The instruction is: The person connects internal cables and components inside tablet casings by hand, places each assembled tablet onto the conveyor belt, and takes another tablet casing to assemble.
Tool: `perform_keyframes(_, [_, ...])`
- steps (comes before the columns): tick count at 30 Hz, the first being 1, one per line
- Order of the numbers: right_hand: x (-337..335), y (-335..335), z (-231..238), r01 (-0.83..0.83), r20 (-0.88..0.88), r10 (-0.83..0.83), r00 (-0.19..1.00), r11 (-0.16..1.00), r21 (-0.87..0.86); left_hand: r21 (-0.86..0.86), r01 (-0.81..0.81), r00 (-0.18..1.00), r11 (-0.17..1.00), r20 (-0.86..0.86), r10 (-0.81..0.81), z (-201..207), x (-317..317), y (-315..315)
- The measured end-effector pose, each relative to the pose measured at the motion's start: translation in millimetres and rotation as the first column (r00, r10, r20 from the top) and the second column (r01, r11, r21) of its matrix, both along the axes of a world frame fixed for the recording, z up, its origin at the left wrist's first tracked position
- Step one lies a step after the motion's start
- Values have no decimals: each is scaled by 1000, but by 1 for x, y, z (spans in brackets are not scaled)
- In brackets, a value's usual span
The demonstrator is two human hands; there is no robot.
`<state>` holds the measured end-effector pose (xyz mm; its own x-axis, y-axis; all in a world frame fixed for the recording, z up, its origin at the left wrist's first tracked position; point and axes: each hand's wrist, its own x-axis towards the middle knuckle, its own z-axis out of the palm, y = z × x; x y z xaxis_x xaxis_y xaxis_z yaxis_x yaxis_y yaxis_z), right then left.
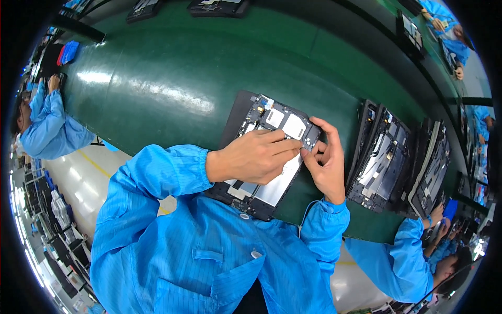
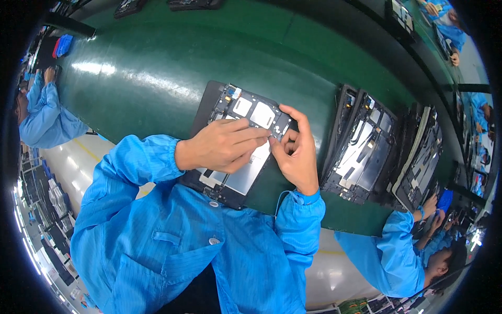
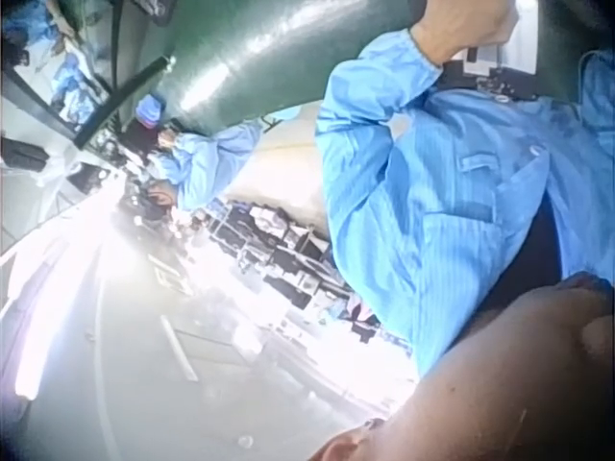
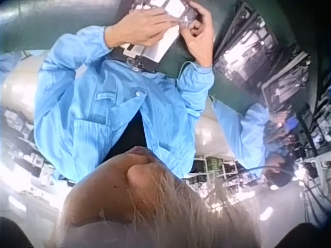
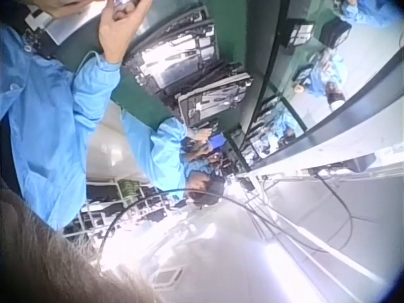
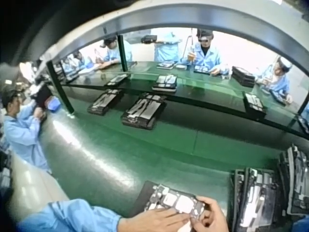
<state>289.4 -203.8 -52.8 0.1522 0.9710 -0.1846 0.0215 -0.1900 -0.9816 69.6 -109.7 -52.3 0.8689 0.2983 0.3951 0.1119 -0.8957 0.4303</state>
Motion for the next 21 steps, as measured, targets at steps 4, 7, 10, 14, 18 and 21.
perform_keyframes(4, [-2,1,0,-3,-4,3,1000,1000,20,4,-8,1000,1000,5,8,0,-1,-2])
perform_keyframes(7, [-5,1,3,6,-27,-5,1000,1000,13,12,-7,1000,1000,6,7,1,-1,-2])
perform_keyframes(10, [-3,3,5,-3,-29,2,1000,1000,-17,25,-8,1000,1000,8,8,0,-1,-1])
perform_keyframes(14, [-3,6,5,-22,-52,21,998,999,-34,41,-7,1000,999,15,6,-2,-1,-1])
perform_keyframes(18, [0,6,7,-30,-56,28,998,999,-43,39,-6,1000,999,1,6,-3,-1,-2])
perform_keyframes(21, [0,5,7,-28,-42,25,999,998,-56,36,-10,1000,999,-2,11,-3,-2,-2])
